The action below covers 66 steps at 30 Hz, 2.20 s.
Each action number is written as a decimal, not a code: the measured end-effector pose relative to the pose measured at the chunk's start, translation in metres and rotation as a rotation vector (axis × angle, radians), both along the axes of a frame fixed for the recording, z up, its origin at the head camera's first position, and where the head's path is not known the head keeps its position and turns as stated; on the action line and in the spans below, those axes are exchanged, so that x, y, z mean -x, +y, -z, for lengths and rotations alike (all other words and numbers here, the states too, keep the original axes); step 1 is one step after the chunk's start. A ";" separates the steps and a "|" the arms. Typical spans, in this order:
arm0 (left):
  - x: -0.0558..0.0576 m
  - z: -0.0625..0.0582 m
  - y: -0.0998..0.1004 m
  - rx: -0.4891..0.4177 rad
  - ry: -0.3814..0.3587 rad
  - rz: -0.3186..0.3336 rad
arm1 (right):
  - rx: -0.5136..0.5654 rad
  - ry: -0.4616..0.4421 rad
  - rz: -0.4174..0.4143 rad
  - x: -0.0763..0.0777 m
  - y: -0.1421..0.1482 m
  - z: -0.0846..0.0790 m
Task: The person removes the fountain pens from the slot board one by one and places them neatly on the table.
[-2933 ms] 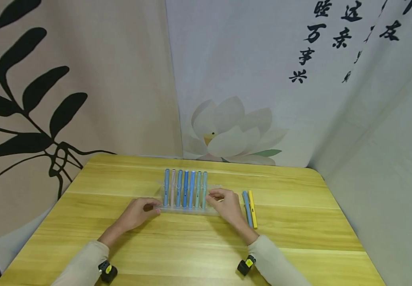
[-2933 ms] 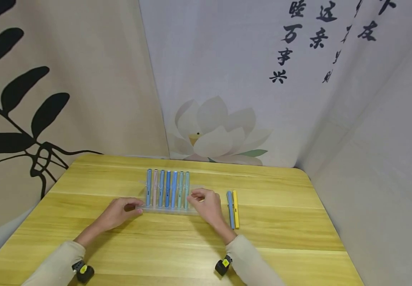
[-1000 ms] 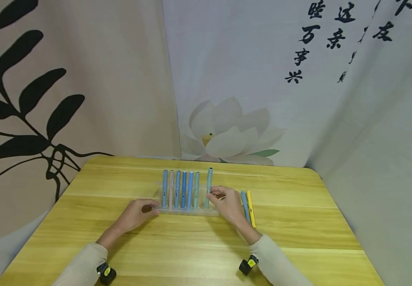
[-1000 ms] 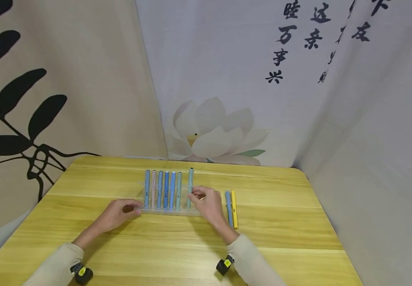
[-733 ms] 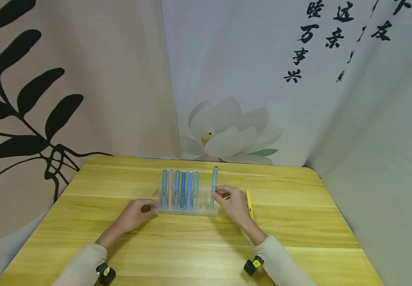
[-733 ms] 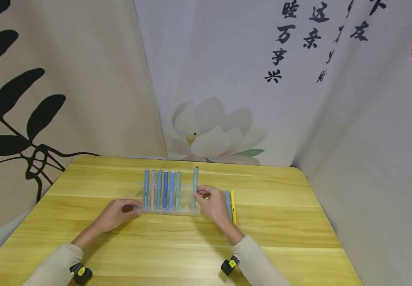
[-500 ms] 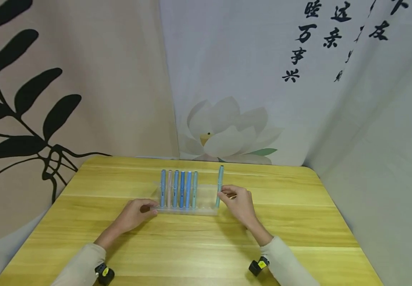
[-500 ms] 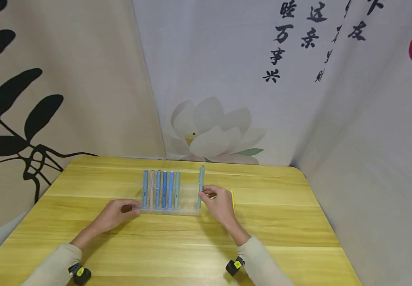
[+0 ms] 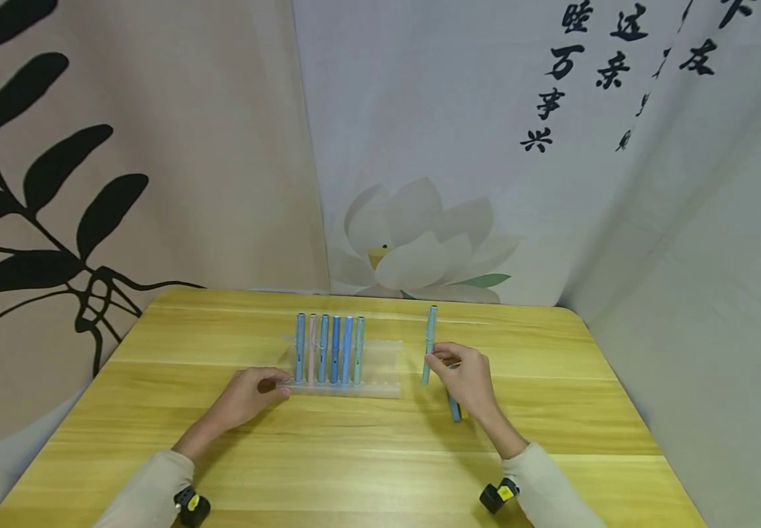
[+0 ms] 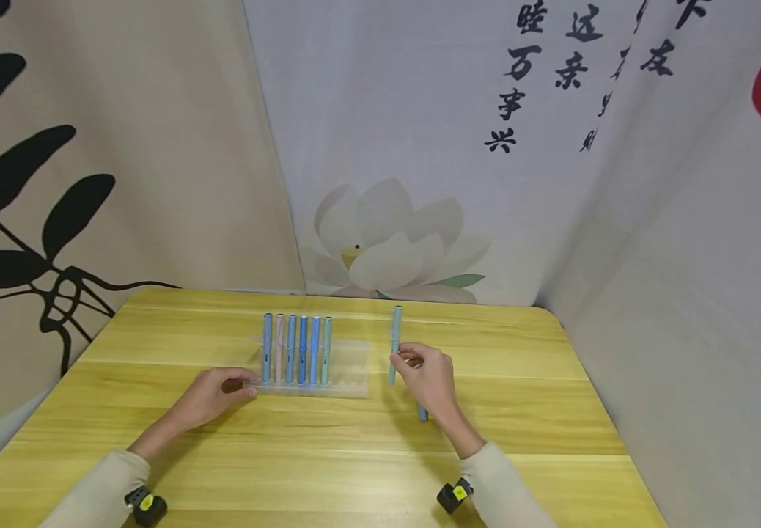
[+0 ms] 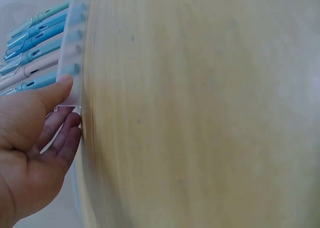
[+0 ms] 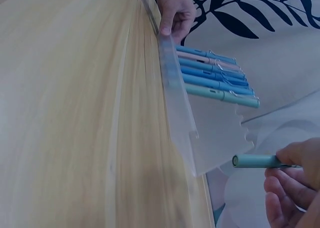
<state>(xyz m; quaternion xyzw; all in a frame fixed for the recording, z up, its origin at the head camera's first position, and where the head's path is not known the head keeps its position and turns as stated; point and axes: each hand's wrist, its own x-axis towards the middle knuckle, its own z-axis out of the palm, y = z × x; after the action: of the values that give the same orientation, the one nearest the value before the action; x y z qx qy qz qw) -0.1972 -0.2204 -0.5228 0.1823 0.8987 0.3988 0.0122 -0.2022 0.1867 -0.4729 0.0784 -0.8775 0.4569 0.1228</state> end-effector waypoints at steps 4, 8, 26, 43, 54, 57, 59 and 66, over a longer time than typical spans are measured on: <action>-0.001 -0.001 0.000 -0.004 0.005 0.001 | -0.014 0.003 0.006 -0.002 0.010 0.000; -0.002 0.000 0.000 -0.010 0.005 0.004 | -0.028 -0.008 0.024 -0.003 0.020 -0.001; -0.002 -0.001 -0.001 -0.011 -0.002 -0.007 | -0.109 -0.051 0.131 -0.010 0.059 0.007; 0.000 -0.001 0.000 -0.007 -0.005 -0.007 | -0.161 -0.154 0.168 -0.013 0.076 0.019; -0.001 -0.002 0.000 -0.023 -0.018 -0.006 | -0.203 -0.213 0.181 -0.012 0.078 0.028; -0.001 -0.002 0.000 -0.019 -0.015 -0.007 | -0.213 -0.228 0.175 -0.012 0.077 0.028; -0.001 -0.002 0.000 -0.017 -0.014 -0.007 | -0.216 -0.243 0.177 -0.012 0.077 0.029; -0.002 -0.001 0.000 -0.020 -0.011 -0.008 | -0.226 -0.285 0.171 -0.013 0.077 0.030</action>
<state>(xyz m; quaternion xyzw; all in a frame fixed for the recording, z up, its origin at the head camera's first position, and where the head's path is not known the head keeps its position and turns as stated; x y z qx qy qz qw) -0.1949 -0.2206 -0.5219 0.1766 0.8953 0.4087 0.0140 -0.1891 0.2635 -0.5029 -0.0487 -0.9351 0.3499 0.0263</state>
